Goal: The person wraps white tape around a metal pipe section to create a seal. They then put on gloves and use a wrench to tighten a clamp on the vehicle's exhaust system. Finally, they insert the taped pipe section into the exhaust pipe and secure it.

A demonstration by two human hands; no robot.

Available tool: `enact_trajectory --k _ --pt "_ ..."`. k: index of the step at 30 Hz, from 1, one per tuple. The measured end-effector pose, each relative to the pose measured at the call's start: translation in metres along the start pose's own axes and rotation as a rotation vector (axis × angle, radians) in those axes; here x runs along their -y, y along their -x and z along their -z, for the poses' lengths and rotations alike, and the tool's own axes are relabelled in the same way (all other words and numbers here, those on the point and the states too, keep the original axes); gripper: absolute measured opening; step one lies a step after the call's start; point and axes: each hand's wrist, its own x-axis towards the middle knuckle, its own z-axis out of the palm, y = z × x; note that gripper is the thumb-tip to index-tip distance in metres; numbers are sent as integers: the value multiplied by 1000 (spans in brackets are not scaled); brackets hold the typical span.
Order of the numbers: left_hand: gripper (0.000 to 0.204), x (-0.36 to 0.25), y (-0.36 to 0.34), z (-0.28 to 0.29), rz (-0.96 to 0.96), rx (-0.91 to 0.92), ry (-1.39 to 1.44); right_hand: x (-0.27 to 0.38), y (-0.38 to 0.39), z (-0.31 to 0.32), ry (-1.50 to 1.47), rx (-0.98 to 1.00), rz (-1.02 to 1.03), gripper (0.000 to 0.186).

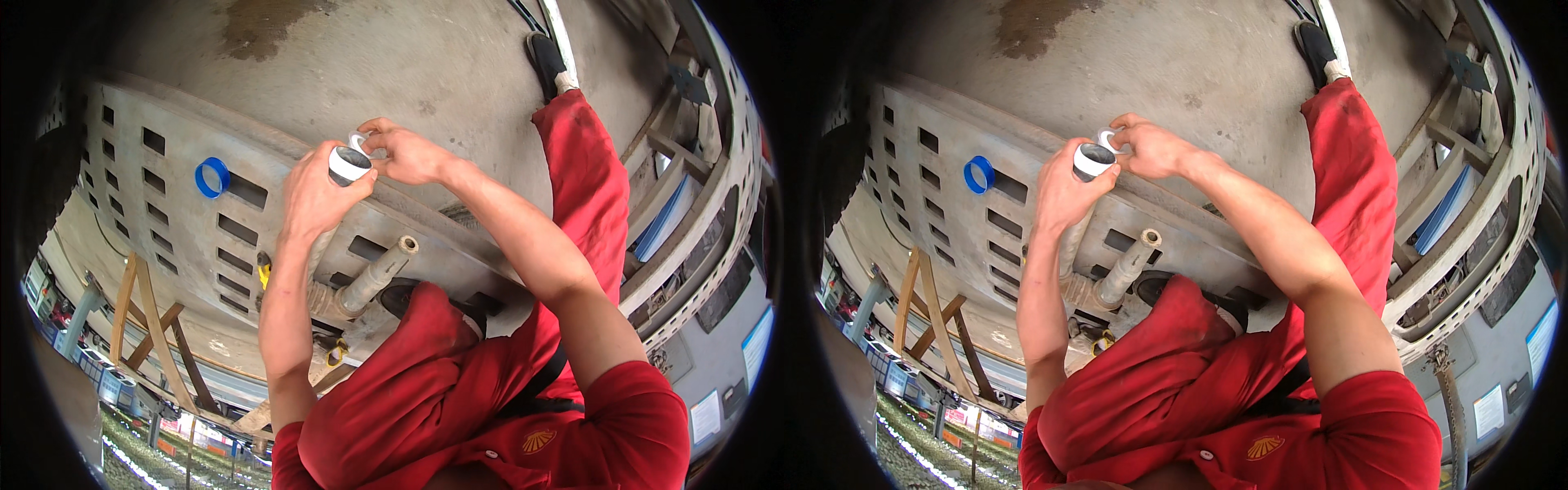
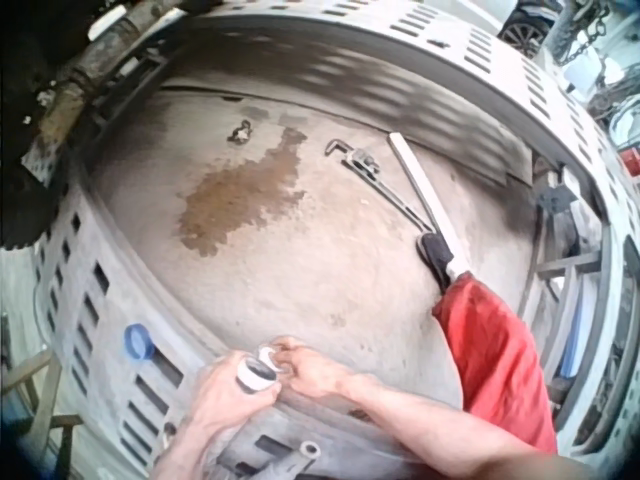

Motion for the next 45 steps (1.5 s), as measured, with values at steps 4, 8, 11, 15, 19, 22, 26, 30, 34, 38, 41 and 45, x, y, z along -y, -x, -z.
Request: enact_trajectory --k 4,8,11,15,19,22,26,30,34,38,41,45 --pt "59 -6 8 -1 -82 -132 -175 8 2 7 37 53 -91 44" --pt "60 -4 12 -13 -137 -251 -278 15 1 11 90 61 -107 43" --pt "59 -4 10 -20 -115 -255 -260 16 -4 17 27 123 -160 41" --pt "60 -2 8 -19 -89 -212 -248 26 -8 23 76 131 -177 38" --pt "57 -3 13 -10 -87 -183 -149 19 -11 20 99 101 -108 39" --pt "67 13 11 -7 -71 -161 0 19 -12 20 46 159 -207 42" --pt "74 35 -17 -1 171 -174 252 19 -15 18 6 173 -182 44" --pt "76 23 -43 11 362 97 201 30 -13 22 -3 157 -216 46" --pt "76 40 -61 8 340 152 146 36 -19 20 13 170 -206 46" --pt "72 36 -63 11 369 248 201 35 -19 22 25 183 -193 44" --pt "66 41 -63 16 390 316 374 30 -21 19 -26 163 -182 41" --pt "59 42 -51 25 421 297 639 30 -27 18 -100 155 -151 36"
